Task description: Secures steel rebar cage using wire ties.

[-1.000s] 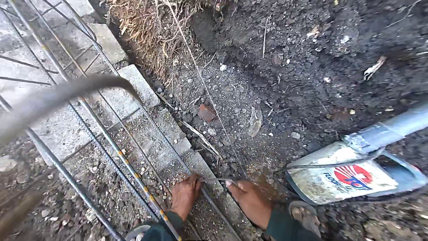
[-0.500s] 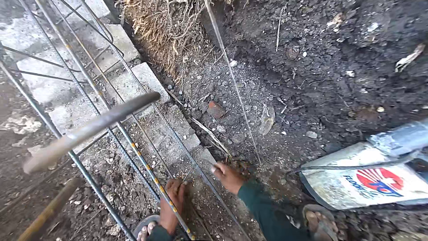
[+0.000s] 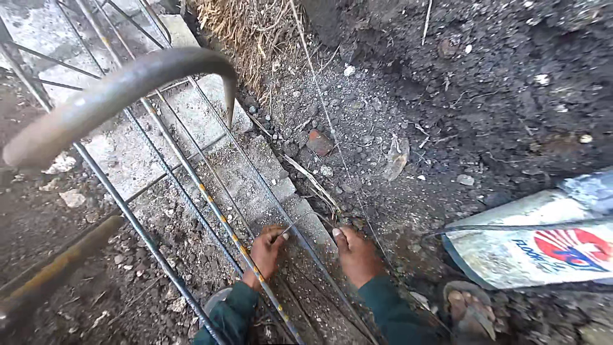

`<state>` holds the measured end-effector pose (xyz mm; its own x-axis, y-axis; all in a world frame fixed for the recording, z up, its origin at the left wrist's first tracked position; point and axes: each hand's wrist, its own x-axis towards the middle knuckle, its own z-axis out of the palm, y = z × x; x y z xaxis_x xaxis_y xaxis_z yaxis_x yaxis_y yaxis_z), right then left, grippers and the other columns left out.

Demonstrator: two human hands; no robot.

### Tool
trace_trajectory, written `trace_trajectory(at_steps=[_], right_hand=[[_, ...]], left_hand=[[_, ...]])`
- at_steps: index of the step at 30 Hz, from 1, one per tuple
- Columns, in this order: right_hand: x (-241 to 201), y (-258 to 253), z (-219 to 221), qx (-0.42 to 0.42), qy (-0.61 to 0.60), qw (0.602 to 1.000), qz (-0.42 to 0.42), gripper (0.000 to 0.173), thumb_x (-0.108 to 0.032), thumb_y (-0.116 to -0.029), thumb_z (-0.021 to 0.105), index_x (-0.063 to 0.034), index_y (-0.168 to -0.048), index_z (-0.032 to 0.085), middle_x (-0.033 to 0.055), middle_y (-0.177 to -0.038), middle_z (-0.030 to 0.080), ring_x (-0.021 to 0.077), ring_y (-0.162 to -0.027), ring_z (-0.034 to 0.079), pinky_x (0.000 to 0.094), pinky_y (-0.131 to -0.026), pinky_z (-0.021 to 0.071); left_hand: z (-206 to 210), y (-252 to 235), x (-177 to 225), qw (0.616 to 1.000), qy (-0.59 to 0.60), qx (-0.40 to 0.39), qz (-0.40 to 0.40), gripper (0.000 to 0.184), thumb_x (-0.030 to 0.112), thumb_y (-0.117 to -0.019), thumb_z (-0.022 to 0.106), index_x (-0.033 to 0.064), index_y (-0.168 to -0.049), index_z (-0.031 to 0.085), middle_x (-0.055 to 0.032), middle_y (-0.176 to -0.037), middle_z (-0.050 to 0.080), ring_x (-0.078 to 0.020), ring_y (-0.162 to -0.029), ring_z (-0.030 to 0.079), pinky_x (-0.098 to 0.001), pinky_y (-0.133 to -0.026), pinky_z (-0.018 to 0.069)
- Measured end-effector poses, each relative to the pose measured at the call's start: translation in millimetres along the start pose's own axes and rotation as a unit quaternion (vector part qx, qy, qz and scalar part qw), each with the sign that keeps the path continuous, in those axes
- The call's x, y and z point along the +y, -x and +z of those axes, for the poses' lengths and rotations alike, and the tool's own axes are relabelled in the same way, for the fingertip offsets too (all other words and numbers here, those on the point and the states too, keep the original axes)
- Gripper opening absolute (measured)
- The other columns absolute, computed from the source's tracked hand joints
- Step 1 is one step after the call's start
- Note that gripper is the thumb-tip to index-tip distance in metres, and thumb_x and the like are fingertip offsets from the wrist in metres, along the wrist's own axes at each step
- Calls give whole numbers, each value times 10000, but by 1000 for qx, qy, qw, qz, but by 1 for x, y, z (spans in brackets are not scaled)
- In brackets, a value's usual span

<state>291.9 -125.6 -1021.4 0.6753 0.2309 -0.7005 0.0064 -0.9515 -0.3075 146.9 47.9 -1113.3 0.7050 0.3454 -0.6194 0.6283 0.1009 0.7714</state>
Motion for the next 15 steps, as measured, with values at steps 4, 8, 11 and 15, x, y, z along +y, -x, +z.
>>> trace_trajectory(at_steps=[4, 8, 11, 15], right_hand=[[-21, -10, 4, -41, 16, 999, 13, 427, -376, -1107, 394, -86, -1252, 672, 172, -1112, 725, 342, -1075, 695, 580, -954, 522], [-29, -28, 2, -94, 23, 995, 13, 425, -378, -1111, 388, -86, -1247, 665, 175, -1122, 714, 340, -1107, 677, 561, -982, 506], [-34, -38, 0, -131, 21, 991, 5, 425, -389, -1107, 403, -97, -1250, 677, 171, -1144, 710, 336, -1127, 668, 567, -992, 500], [-29, -46, -5, -147, 7, 989, -4, 390, -363, -1104, 438, -80, -1210, 684, 180, -1122, 705, 338, -1104, 666, 575, -984, 493]], left_hand=[[-16, 4, 5, 999, -35, 4, -29, 177, 133, -1004, 614, 57, -1042, 769, -70, -1119, 736, -123, -1020, 703, -329, -955, 572], [-25, 5, 11, 993, -94, -7, -68, 205, 162, -1027, 592, 65, -1089, 761, -65, -1092, 744, -136, -972, 714, -363, -938, 573], [-31, 6, 10, 991, -96, -10, -92, 211, 174, -1036, 583, 51, -1110, 737, -75, -1077, 739, -151, -945, 721, -373, -916, 587], [-32, 3, 25, 982, -142, -42, -116, 244, 226, -1044, 572, 67, -1138, 732, -71, -1034, 747, -160, -938, 718, -398, -923, 568]])
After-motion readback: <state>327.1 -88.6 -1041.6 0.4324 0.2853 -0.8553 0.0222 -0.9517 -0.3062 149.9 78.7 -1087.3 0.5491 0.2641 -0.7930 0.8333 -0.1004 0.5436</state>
